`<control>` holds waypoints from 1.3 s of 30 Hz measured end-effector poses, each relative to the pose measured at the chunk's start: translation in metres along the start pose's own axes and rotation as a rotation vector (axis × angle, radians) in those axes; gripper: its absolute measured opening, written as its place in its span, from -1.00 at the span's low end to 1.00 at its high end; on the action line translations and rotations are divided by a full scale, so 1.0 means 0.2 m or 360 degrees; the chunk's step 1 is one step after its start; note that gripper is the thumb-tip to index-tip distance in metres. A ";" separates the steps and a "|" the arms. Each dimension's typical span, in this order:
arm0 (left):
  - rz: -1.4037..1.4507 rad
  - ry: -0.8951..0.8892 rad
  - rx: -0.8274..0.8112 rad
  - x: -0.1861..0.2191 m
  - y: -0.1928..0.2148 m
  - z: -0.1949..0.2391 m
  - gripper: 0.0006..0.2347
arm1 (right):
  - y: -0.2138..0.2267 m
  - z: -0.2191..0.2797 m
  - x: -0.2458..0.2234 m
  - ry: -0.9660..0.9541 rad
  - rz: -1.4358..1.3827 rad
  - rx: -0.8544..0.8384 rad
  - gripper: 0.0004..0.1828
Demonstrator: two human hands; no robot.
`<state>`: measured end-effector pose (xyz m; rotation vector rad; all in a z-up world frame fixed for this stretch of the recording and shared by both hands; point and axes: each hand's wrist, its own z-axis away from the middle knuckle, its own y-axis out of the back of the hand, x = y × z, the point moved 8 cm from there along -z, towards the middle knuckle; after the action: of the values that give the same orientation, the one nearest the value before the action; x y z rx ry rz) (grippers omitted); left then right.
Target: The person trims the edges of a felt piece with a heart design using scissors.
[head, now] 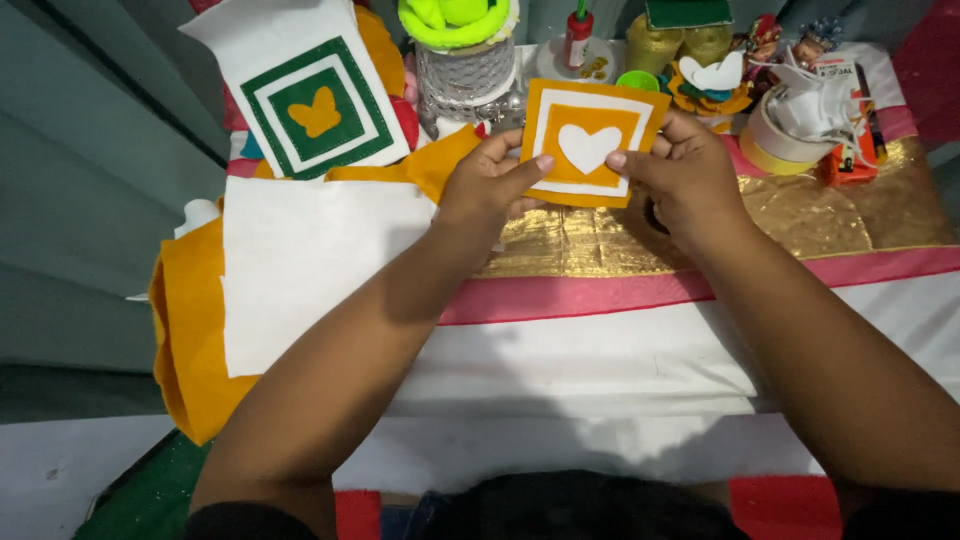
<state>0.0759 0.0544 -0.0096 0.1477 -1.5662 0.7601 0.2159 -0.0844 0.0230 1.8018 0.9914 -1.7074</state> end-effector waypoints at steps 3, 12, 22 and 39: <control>-0.0063 -0.0046 -0.0050 -0.02 0.01 -0.02 -0.51 | 0.04 0.03 0.00 0.0029 -0.0014 0.0077 -0.71; -0.0086 0.0014 -0.0020 0.04 -0.01 0.01 -0.57 | 0.07 -0.02 -0.02 0.0051 0.0193 0.0004 -0.72; -0.0231 0.0071 0.0066 -0.03 0.04 -0.01 -0.56 | 0.12 -0.04 0.02 0.0069 0.0176 0.0116 -0.77; -0.0310 0.0244 0.0058 -0.03 0.01 0.03 -0.53 | -0.03 0.11 0.02 -0.0163 0.0052 -0.0021 -0.93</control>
<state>0.0709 0.0508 -0.0167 0.2594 -1.3705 0.6319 0.1972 -0.0955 0.0179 1.6950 0.9239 -1.7502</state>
